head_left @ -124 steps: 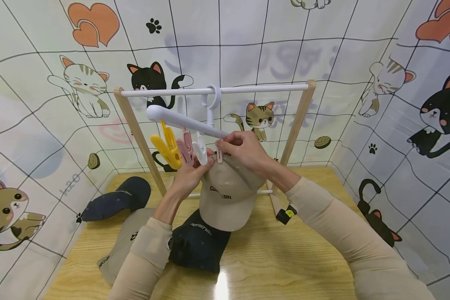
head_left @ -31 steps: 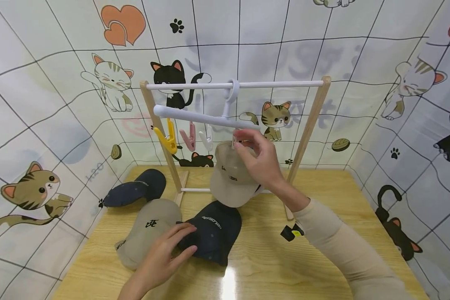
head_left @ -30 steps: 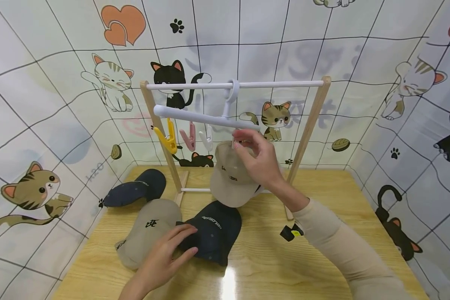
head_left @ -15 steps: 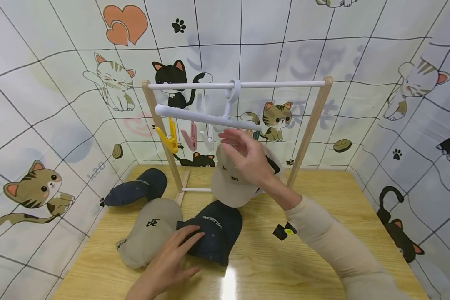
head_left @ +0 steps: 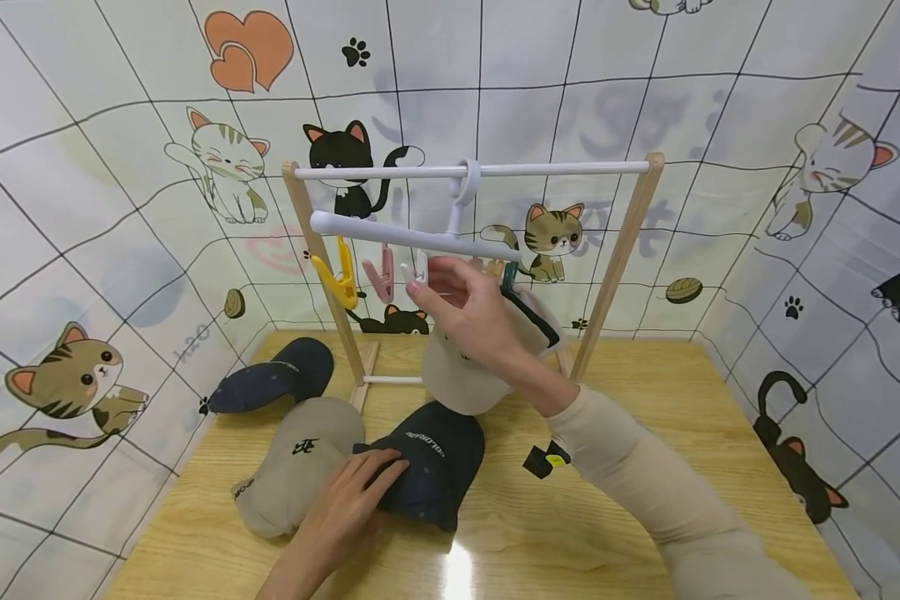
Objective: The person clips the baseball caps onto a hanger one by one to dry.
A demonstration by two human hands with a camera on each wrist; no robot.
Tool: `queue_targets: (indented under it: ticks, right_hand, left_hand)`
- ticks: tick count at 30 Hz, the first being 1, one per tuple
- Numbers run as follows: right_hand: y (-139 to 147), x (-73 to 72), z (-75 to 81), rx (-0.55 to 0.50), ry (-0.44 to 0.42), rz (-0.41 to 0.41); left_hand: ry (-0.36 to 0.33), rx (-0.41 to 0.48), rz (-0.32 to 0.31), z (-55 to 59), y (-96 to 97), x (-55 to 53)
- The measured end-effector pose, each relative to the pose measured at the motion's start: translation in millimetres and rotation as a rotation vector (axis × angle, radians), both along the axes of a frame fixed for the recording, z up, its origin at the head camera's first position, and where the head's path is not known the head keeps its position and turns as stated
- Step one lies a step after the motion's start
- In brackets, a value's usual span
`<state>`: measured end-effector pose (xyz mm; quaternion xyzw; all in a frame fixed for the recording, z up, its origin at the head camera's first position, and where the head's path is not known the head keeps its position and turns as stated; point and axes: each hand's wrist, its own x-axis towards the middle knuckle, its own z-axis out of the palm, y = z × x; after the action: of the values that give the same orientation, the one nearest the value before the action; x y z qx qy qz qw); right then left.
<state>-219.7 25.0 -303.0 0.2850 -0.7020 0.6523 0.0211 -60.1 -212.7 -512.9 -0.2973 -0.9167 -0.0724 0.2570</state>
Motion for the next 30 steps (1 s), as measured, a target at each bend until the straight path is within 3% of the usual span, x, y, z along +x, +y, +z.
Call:
queue_targets:
  ticks: [5, 13, 20, 30]
  right_hand:
    - [-7, -0.1, 1.4, -0.008, -0.004, -0.053]
    - [-11, -0.6, 5.3, -0.016, 0.025, -0.110]
    - [-12, -4.9, 6.8, -0.066, 0.050, -0.111]
    - [-10, -4.6, 4.7, -0.054, 0.114, -0.125]
  left_hand:
    - [0.074, 0.022, -0.012, 0.4, -1.4, -1.8]
    - [0.193, 0.118, -0.084, 10.1, -2.0, -6.4]
    - [0.236, 0.125, 0.012, 20.5, -0.1, -9.1]
    - [0.254, 0.179, 0.037, 34.1, 9.5, -13.3]
